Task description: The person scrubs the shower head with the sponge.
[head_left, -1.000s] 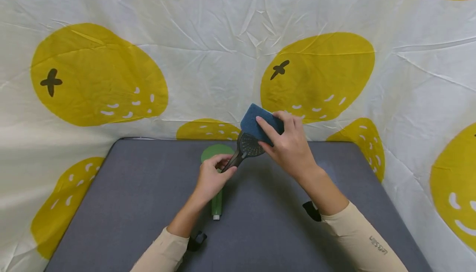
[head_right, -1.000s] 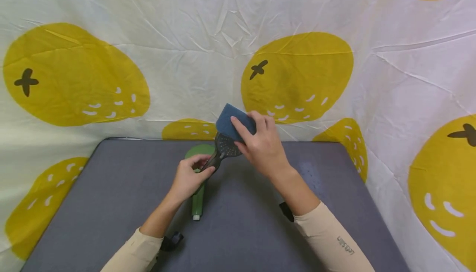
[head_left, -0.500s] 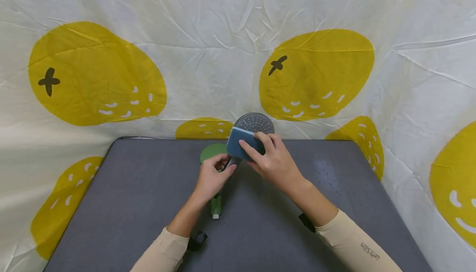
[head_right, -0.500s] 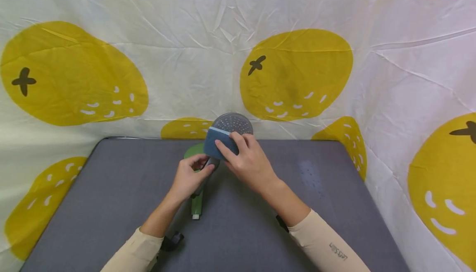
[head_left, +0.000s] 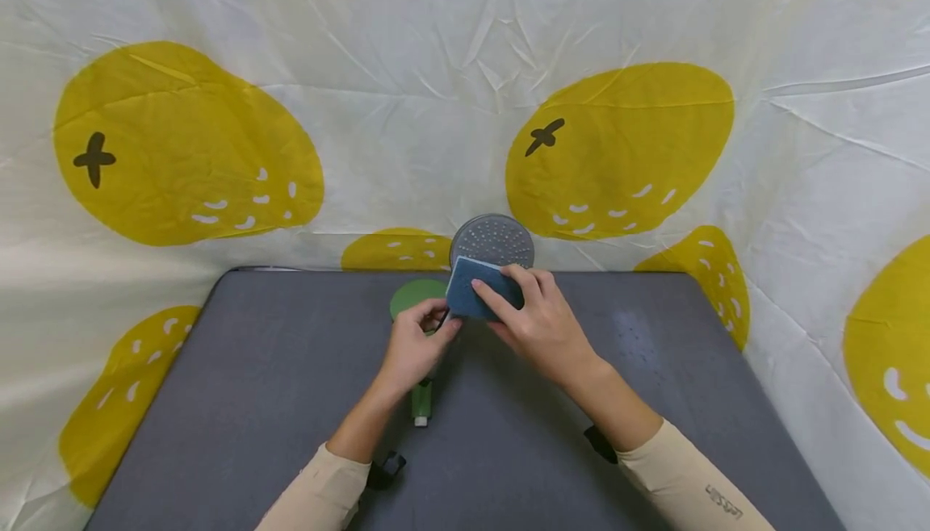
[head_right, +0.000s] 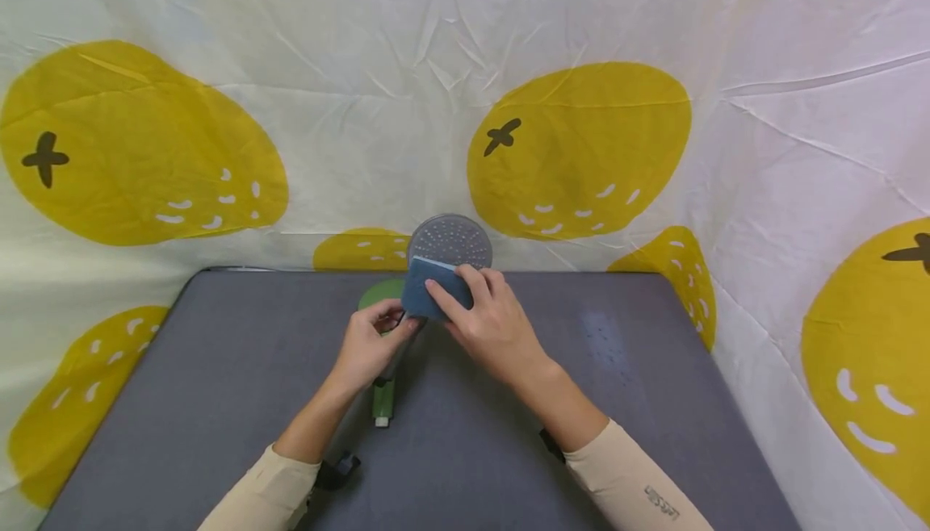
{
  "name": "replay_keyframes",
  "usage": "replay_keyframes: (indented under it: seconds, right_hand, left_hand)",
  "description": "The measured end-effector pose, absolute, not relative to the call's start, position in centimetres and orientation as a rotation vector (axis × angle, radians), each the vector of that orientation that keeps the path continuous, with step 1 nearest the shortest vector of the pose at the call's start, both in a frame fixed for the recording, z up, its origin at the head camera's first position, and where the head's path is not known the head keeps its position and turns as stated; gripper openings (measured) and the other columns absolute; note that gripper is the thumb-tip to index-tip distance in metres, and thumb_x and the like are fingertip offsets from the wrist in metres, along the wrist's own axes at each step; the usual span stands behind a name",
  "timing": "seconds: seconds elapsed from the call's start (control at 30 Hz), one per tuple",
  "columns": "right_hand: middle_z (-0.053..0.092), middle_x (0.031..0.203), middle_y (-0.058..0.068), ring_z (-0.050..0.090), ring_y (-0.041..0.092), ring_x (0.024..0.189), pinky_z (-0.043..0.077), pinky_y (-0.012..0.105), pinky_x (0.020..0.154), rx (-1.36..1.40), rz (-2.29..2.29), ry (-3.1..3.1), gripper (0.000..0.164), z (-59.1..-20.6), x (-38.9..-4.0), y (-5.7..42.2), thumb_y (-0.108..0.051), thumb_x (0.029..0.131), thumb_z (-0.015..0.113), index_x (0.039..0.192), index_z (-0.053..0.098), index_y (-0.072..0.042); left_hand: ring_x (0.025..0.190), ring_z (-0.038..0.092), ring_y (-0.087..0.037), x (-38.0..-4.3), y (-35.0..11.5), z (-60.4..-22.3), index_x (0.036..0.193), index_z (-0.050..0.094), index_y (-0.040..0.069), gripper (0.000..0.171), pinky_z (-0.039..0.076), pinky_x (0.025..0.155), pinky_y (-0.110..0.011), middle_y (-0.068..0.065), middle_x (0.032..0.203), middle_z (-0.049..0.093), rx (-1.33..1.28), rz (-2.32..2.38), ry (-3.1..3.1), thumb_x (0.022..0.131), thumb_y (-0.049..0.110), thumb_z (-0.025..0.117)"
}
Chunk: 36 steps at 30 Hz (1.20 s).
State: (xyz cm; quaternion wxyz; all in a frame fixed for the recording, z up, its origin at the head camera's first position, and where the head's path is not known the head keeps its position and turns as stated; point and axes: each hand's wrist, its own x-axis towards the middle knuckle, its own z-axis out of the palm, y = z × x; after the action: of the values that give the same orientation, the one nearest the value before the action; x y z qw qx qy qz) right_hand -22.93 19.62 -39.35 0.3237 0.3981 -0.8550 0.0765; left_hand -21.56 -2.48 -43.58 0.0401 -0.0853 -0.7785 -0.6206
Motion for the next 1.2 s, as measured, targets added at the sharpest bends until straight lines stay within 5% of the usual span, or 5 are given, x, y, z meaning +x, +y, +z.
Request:
replay_keyframes:
  seconds: [0.33, 0.5, 0.8, 1.1, 1.2]
  right_hand:
    - [0.052, 0.129, 0.033, 0.052, 0.046, 0.109, 0.052, 0.061, 0.089, 0.971, 0.345, -2.236, 0.075, -38.4, -23.6, 21.2, -0.024, 0.074, 0.095, 0.141, 0.063, -0.012]
    - [0.051, 0.131, 0.034, 0.050, 0.047, 0.119, 0.046, 0.063, 0.096, 0.980, 0.458, -2.246, 0.075, -37.8, -23.7, 22.4, -0.020, 0.076, 0.093, 0.143, 0.060, -0.010]
    - [0.048, 0.137, 0.032, 0.047, 0.048, 0.122, 0.046, 0.059, 0.095, 0.959, 0.567, -2.261, 0.057, -37.8, -23.7, 24.3, -0.050, 0.101, 0.060, 0.145, 0.060, -0.012]
    - [0.048, 0.134, 0.032, 0.045, 0.045, 0.123, 0.045, 0.056, 0.095, 0.978, 0.623, -2.274, 0.063, -39.0, -23.6, 25.8, -0.058, 0.102, 0.051, 0.138, 0.064, -0.009]
    - [0.050, 0.133, 0.033, 0.046, 0.046, 0.121, 0.047, 0.057, 0.093, 0.978, 0.631, -2.272, 0.063, -39.4, -23.5, 26.3, -0.059, 0.102, 0.051, 0.138, 0.064, -0.009]
  left_hand:
    - [0.080, 0.074, -0.031, -21.5, -2.4, -43.5, 0.126, 0.063, -0.011, 0.032, 0.060, 0.069, -0.024, -0.028, 0.108, 0.070, -0.230, -2.116, -2.318, 0.097, 0.001, 0.069]
    - [0.082, 0.073, -0.026, -21.5, -2.4, -43.2, 0.132, 0.053, -0.011, 0.033, 0.061, 0.078, -0.027, -0.030, 0.115, 0.065, -0.099, -2.248, -2.271, 0.101, -0.002, 0.061]
    - [0.083, 0.074, -0.028, -21.6, -2.7, -42.6, 0.135, 0.047, -0.011, 0.040, 0.065, 0.079, -0.035, -0.031, 0.115, 0.061, -0.112, -2.361, -2.124, 0.097, -0.012, 0.060]
    - [0.089, 0.075, -0.040, -21.7, -3.0, -42.8, 0.150, 0.042, -0.001, 0.059, 0.064, 0.083, -0.038, -0.032, 0.120, 0.057, -0.218, -2.421, -2.062, 0.095, -0.014, 0.059]
    - [0.098, 0.074, -0.046, -21.7, -3.1, -42.9, 0.151, 0.040, 0.002, 0.061, 0.063, 0.088, -0.049, -0.034, 0.126, 0.053, -0.269, -2.446, -2.057, 0.095, -0.017, 0.057]
